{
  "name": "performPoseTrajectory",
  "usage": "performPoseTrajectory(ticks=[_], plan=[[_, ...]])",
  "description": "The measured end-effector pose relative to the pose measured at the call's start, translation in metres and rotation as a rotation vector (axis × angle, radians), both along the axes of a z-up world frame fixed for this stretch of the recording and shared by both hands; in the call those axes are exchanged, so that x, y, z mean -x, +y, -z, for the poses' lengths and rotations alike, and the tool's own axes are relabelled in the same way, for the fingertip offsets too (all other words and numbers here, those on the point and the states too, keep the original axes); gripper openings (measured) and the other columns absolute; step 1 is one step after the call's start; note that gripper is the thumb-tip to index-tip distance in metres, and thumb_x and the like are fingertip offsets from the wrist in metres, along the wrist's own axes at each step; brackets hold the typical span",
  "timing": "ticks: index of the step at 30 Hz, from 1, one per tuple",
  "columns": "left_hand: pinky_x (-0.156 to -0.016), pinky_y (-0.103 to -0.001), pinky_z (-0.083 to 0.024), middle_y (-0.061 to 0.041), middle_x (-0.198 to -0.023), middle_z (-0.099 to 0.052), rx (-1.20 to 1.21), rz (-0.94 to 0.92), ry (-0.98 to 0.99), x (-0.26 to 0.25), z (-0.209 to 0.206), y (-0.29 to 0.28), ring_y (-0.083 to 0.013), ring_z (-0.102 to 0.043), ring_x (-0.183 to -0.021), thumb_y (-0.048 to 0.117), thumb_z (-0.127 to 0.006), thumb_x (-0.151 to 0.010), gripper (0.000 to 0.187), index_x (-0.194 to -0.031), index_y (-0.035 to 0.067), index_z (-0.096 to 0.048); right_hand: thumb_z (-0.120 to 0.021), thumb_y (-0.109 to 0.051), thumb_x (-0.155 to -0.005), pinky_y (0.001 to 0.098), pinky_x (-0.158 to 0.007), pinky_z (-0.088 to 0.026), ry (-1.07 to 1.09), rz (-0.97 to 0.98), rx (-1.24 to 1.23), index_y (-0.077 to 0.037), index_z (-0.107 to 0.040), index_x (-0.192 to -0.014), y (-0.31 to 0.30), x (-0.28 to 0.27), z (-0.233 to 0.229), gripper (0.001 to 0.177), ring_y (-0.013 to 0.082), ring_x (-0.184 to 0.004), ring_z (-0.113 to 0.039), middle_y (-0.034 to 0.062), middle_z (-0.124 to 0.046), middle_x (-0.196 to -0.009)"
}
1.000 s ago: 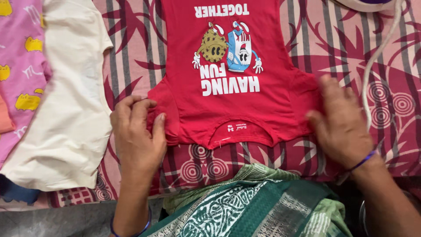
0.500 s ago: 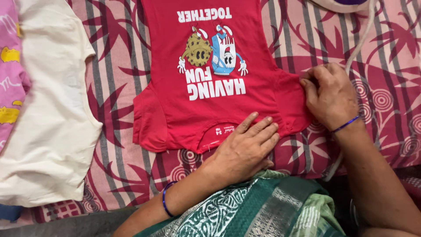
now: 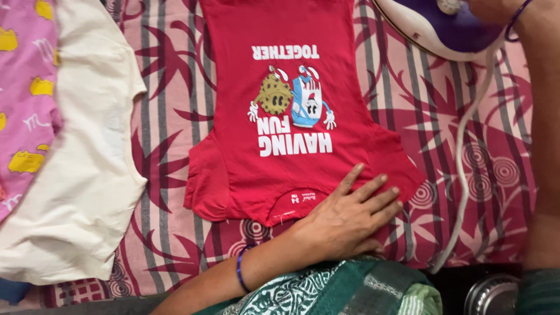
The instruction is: The person irons a red t-shirt with a graphic print on a patterned bedsheet. They use a purple and white electric iron to smooth the front and back of the shirt, adjusting the fabric with their hands and flipping the garment to treat different sections.
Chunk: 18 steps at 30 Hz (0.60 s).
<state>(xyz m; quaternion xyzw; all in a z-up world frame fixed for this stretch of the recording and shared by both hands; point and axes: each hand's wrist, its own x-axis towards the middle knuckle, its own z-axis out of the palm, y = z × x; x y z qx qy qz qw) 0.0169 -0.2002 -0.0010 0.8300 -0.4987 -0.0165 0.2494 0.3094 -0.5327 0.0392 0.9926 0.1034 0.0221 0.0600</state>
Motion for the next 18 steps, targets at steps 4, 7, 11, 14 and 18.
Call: performPoseTrajectory(ticks=[4,7,11,14,18], plan=[[-0.128,-0.055,-0.013,-0.015,-0.155,-0.050,0.042,-0.090,0.000,-0.007,-0.007,0.035,-0.0302,-0.036,-0.152,0.055,-0.064,-0.088,0.079,-0.148,0.006,-0.049,-0.060,-0.018,-0.112,0.0423,-0.053,-0.049,0.099,0.018,-0.002,0.000,-0.070,-0.110,-0.025,-0.042,0.021,0.021,0.0304,-0.061,-0.062,0.0200,-0.066,-0.075],[-0.127,-0.054,-0.016,-0.018,-0.154,-0.050,0.009,-0.210,0.142,-0.032,-0.017,0.076,-0.0309,-0.037,-0.150,0.055,-0.063,-0.092,0.074,-0.146,0.006,-0.050,-0.057,-0.021,-0.114,0.0425,-0.046,-0.047,0.134,0.026,-0.010,0.000,-0.071,-0.111,-0.034,-0.056,0.022,0.026,0.0300,-0.052,-0.060,0.0210,-0.065,-0.069],[-0.122,-0.051,-0.024,-0.020,-0.153,-0.048,-0.099,-0.532,0.099,-0.080,-0.021,0.130,-0.0343,-0.038,-0.148,0.052,-0.063,-0.093,0.074,-0.145,0.001,-0.049,-0.057,-0.026,-0.119,0.0448,-0.041,-0.045,0.102,0.037,-0.104,0.002,-0.074,-0.109,-0.025,-0.031,0.000,0.034,0.0316,-0.046,-0.057,0.0243,-0.065,-0.063],[-0.118,-0.057,-0.018,-0.024,-0.153,-0.044,-0.076,-0.694,-0.043,-0.115,-0.005,0.146,-0.0401,-0.033,-0.145,0.051,-0.064,-0.094,0.076,-0.146,-0.003,-0.048,-0.061,-0.029,-0.114,0.0430,-0.054,-0.051,0.213,0.121,-0.227,-0.001,-0.067,-0.126,0.027,0.006,-0.036,0.031,0.0298,-0.061,-0.064,0.0225,-0.070,-0.077],[-0.121,-0.062,-0.016,-0.020,-0.152,-0.047,-0.067,-0.797,-0.076,-0.126,0.026,0.150,-0.0373,-0.034,-0.147,0.048,-0.067,-0.094,0.068,-0.143,0.002,-0.055,-0.066,-0.032,-0.104,0.0447,-0.070,-0.059,0.328,0.232,-0.137,0.000,-0.053,-0.148,0.112,0.068,-0.089,0.056,0.0333,-0.077,-0.075,0.0269,-0.076,-0.090]])
